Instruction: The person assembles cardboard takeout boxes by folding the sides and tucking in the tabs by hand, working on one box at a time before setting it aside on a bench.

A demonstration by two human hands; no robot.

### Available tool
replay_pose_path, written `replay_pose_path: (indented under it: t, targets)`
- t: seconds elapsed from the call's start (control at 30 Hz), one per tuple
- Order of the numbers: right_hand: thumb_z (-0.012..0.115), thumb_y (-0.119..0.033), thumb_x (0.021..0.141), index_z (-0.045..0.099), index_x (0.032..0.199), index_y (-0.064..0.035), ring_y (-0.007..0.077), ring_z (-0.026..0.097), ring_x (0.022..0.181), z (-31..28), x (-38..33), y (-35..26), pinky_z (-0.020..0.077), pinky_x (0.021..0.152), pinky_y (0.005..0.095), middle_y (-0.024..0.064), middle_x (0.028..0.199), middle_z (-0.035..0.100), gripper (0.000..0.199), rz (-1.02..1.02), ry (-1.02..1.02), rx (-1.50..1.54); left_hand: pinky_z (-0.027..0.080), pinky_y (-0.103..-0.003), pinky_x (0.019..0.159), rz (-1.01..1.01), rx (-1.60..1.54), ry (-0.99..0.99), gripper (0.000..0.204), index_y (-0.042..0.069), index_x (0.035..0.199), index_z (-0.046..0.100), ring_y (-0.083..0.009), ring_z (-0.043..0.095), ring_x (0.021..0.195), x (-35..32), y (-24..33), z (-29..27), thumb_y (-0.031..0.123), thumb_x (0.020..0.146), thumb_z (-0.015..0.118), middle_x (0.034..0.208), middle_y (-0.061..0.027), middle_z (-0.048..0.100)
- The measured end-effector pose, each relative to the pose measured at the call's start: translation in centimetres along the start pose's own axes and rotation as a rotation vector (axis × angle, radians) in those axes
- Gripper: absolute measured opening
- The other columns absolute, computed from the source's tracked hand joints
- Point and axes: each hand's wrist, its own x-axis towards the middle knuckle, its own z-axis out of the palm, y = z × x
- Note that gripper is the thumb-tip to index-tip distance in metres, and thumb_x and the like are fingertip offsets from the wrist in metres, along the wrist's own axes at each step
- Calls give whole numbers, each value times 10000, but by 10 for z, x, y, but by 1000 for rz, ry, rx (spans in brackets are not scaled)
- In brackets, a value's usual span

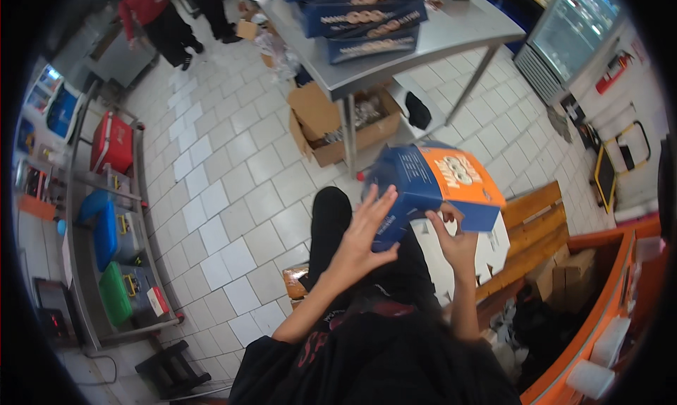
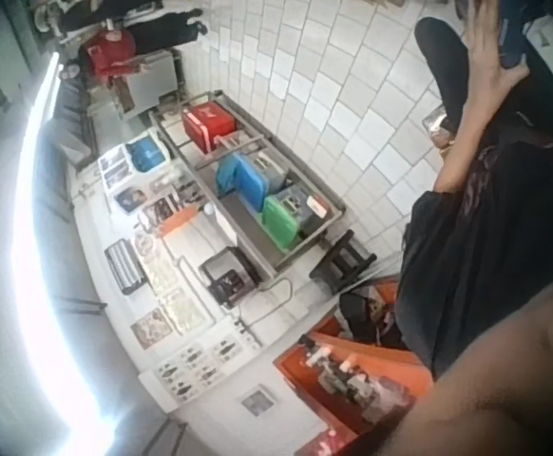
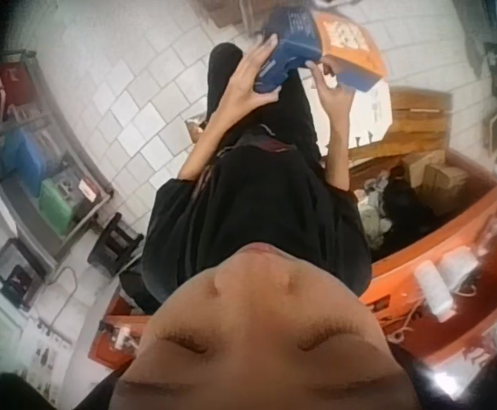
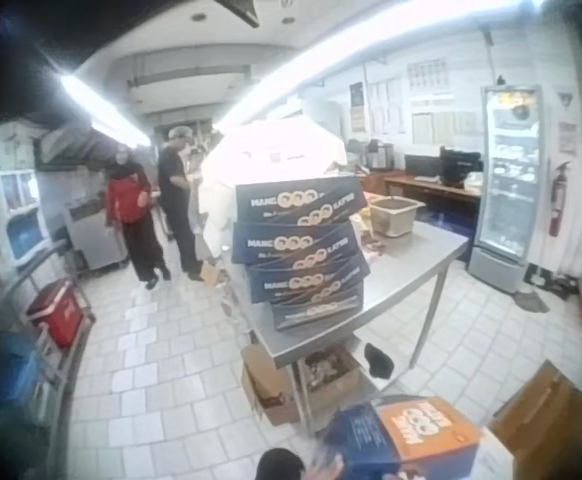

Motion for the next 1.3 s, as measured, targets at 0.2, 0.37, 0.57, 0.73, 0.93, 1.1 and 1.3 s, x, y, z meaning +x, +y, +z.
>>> replay_pose_path:
  t: [0.2, 0.37, 0.57, 0.73, 0.93, 1.1, 1.3]
  targets:
    - [671, 31, 758, 515, 874, -43, 106, 503, 752, 33, 1, 8, 455, 711, 259, 2, 820, 498, 209, 265, -91, 640, 231, -398, 1071, -54, -229, 135, 914, 53, 1393, 211, -346, 190, 1340, 4, 15, -1, 49, 634, 720, 1435, -153, 244]
    - [656, 11, 777, 534, 983, -54, 116, 546, 850, 58, -5, 1, 470, 772, 268, 13, 915, 538, 247, 439, -176, 858, 336, -389, 1012, -94, -78, 213, 854, 128, 1377, 321, -344, 302, 1293, -8, 4, -14, 81, 629, 730, 1427, -152, 262]
    - [412, -205, 941, 555, 1046, 29, 208, 573, 954, 15, 24, -5, 430, 825, 316, 144, 1039, 602, 293, -29, -221, -83, 262, -304, 1044, -283, -904, 547, 860, 54, 1404, 241, -227, 322, 1284, -31, -30, -41, 210, 691, 696, 1437, -127, 256]
    - [198, -428, 975, 447, 1220, 22, 220, 543, 1007, 13, 3, 39, 400, 902, 324, 115, 1080, 584, 569, 484, -358, 467, 291, -307, 1037, -401, -1163, 498, 1035, 59, 1425, 149, -240, 321, 1279, -44, -49, -59, 350, 609, 715, 1432, -137, 241]
    - [536, -372, 862, 257, 1348, 30, 226, 387, 1218, 16, -15, 65, 329, 1001, 344, 135, 1327, 394, 690, 563, -625, 627, 275, -315, 1044, -266, -870, 378, 912, 42, 1413, 185, -228, 309, 1287, -55, -50, -44, 247, 695, 710, 1427, -126, 257]
    - [704, -204, 743, 366, 1252, 72, 236, 537, 1025, 48, 11, 42, 428, 861, 327, 174, 1122, 549, 670, 394, -363, 335, 363, -335, 968, -166, 226, 358, 625, 20, 1285, 395, -313, 433, 1173, -42, -26, -54, 140, 738, 672, 1273, -177, 420]
    - [741, -194, 665, 371, 1192, 5, 410, 554, 926, 69, -3, -19, 458, 806, 405, 252, 1010, 549, 674, -48, -463, -215, 456, -348, 788, -361, -108, 212, 368, -13, 1086, 515, -267, 582, 888, -32, -16, -1, 248, 843, 606, 969, -164, 575]
